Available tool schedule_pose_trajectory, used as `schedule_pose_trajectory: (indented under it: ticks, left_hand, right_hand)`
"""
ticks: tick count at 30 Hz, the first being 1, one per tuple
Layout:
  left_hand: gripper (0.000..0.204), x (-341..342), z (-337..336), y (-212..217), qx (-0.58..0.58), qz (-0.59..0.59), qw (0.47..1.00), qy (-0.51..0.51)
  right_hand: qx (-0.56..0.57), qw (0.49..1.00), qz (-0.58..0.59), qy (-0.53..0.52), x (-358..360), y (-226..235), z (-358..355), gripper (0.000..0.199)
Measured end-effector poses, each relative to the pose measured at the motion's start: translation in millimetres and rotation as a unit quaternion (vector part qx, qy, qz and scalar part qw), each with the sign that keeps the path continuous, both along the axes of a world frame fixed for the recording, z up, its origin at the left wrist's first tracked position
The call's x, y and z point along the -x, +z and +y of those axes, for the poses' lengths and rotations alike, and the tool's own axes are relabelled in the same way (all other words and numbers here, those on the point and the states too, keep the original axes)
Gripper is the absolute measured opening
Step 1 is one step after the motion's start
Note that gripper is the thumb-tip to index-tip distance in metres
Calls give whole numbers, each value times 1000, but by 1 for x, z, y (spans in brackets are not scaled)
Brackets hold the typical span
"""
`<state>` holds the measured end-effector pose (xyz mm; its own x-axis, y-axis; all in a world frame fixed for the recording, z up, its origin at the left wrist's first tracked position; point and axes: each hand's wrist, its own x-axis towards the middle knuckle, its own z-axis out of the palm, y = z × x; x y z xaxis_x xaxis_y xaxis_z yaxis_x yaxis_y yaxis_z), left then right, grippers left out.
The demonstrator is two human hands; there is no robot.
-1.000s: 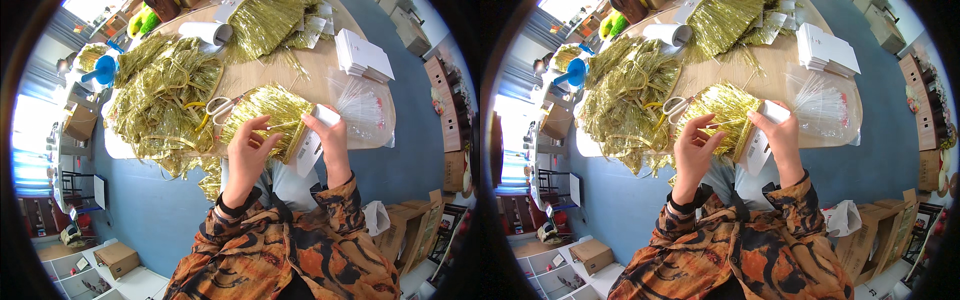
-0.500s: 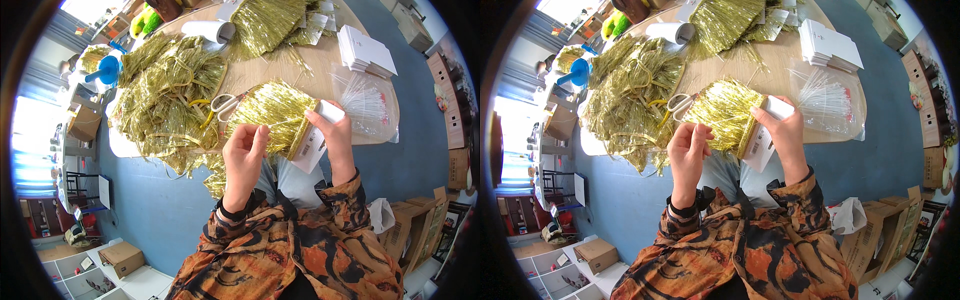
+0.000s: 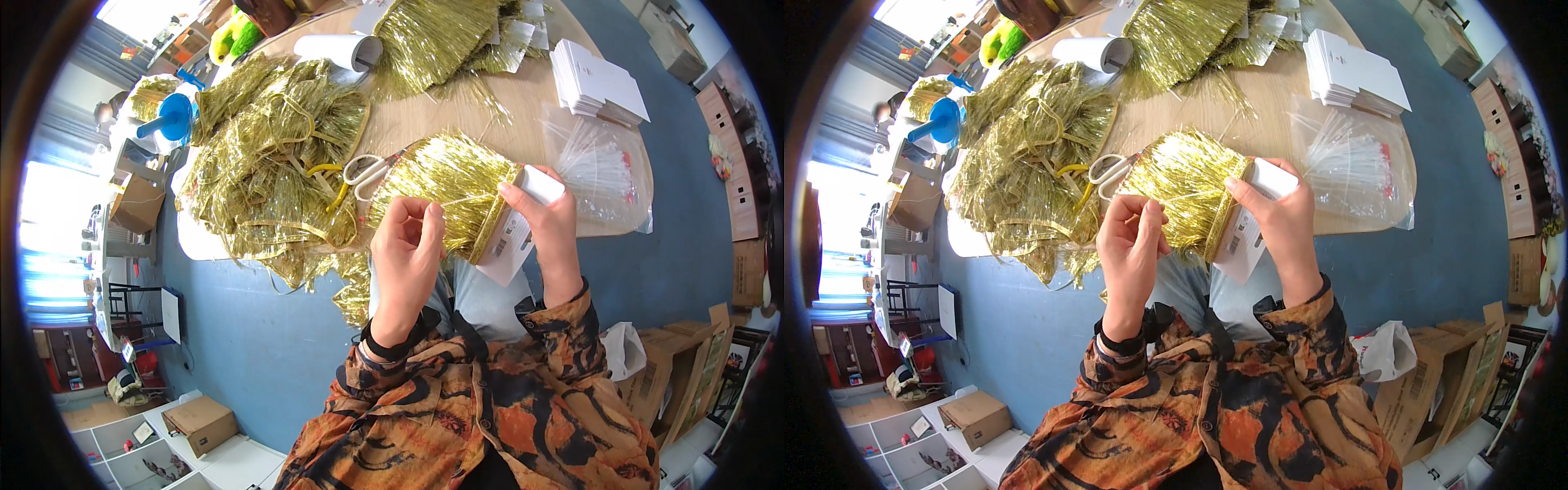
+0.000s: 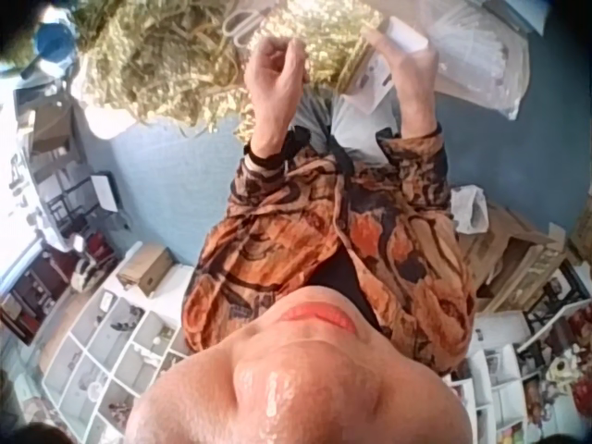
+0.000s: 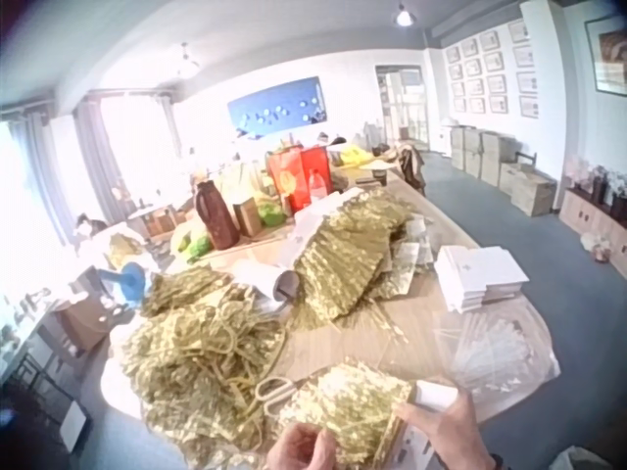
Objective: The person gathers gold tinsel strands, aligns them with a white card, and secures the bundle using a zip tie. The person then trims the zip tie and places the finished bundle on the table.
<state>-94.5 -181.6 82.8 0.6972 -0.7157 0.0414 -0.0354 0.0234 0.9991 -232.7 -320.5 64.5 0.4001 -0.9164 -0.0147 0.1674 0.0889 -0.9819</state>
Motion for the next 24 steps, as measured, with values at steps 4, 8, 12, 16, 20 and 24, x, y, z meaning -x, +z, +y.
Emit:
schedule_pose_trajectory:
  ticks: [4, 8, 12, 16, 20, 24]
  left_hand:
    - [16, 0, 2, 0, -23, -120, 992, 13]
    - [18, 1, 7, 0, 4, -81, 997, -6]
    - [17, 0, 4, -2, -10, -141, 990, 19]
    - [7, 12, -11, -3, 12, -258, 965, 43]
    - [10, 20, -28, -3, 48, -303, 951, 46]
    - [9, 22, -41, 0, 82, -294, 950, 66]
  right_hand:
    - [0, 1000, 4, -4, 1, 0, 1, 35]
    - [5, 1000, -3, -2, 0, 0, 1, 36]
    - [-12, 1000, -2, 3, 1, 4, 3, 35]
    - [15, 1000, -9, 0, -2, 9, 5, 34]
    - [19, 1000, -9, 2, -5, 18, 8, 34]
    - [55, 998, 0, 3, -11, 32, 5, 33]
